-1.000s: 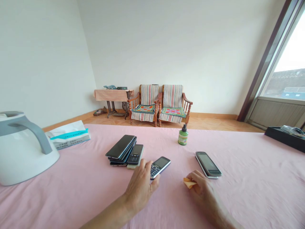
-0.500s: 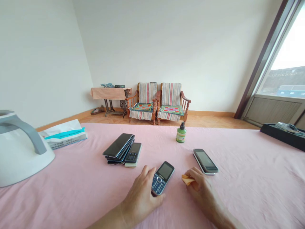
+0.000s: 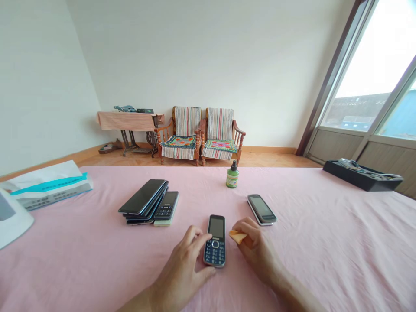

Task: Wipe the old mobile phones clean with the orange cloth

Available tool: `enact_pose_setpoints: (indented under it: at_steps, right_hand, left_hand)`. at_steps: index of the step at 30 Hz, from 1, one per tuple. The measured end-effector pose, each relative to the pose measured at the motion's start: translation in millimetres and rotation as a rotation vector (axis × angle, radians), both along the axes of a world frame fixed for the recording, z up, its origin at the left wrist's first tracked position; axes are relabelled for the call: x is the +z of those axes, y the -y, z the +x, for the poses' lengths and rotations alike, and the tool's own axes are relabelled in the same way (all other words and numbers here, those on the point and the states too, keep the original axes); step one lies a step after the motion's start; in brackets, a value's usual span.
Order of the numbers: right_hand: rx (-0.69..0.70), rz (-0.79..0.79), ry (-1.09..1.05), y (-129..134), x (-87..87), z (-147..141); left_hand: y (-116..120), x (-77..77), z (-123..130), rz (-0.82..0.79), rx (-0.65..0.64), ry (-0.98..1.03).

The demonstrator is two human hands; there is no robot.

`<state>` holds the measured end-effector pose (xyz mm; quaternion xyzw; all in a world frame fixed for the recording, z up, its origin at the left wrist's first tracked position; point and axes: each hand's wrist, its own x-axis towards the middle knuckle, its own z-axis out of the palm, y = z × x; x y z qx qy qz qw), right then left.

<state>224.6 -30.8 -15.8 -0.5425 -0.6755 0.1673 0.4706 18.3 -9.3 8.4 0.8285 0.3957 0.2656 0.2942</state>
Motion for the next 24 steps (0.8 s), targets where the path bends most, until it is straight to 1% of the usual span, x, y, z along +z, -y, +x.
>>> enact_pose_setpoints:
  at_steps: [3,5,8,11,13,15,17,20,22,24]
  right_hand:
    - [0.108,-0.055,-0.039,8,8.4,-14]
    - [0.141,-0.088,-0.011,10,12.1,-23]
    - [0.117,-0.083,0.077,1,14.1,-27]
    - [0.056,-0.069,0.169,-19,14.0,-22]
    - [0.024,-0.064,0.197,-31,13.7,-18]
    - [0.010,-0.061,0.200,-36,13.4,-16]
    - [0.017,-0.067,0.195,-32,13.0,-16]
    - [0.082,-0.123,0.171,-19,13.1,-16]
    - [0.121,-0.158,0.153,-12,13.9,-14]
    - [0.115,-0.162,0.150,-10,14.9,-13]
  left_hand:
    - [2,4.8,0,0.021,-0.086,0.038]
    - [2,5.6,0,0.026,-0.118,0.051]
    - [1,1.8,0,0.039,-0.137,0.051]
    - [-1,-3.9,-2,0.059,-0.141,0.039]
    - [-1,-5.7,-3,0.075,-0.135,0.034]
    - [-1,-5.1,-4,0.080,-0.129,0.031]
    - [-1,-3.1,-4,0.074,-0.126,0.032]
    - [-2,-1.6,-5,0.073,-0.116,0.035]
    - [-1,-2.5,-4,0.087,-0.127,0.035]
    - [1,-4.0,-3,0.113,-0.154,0.022]
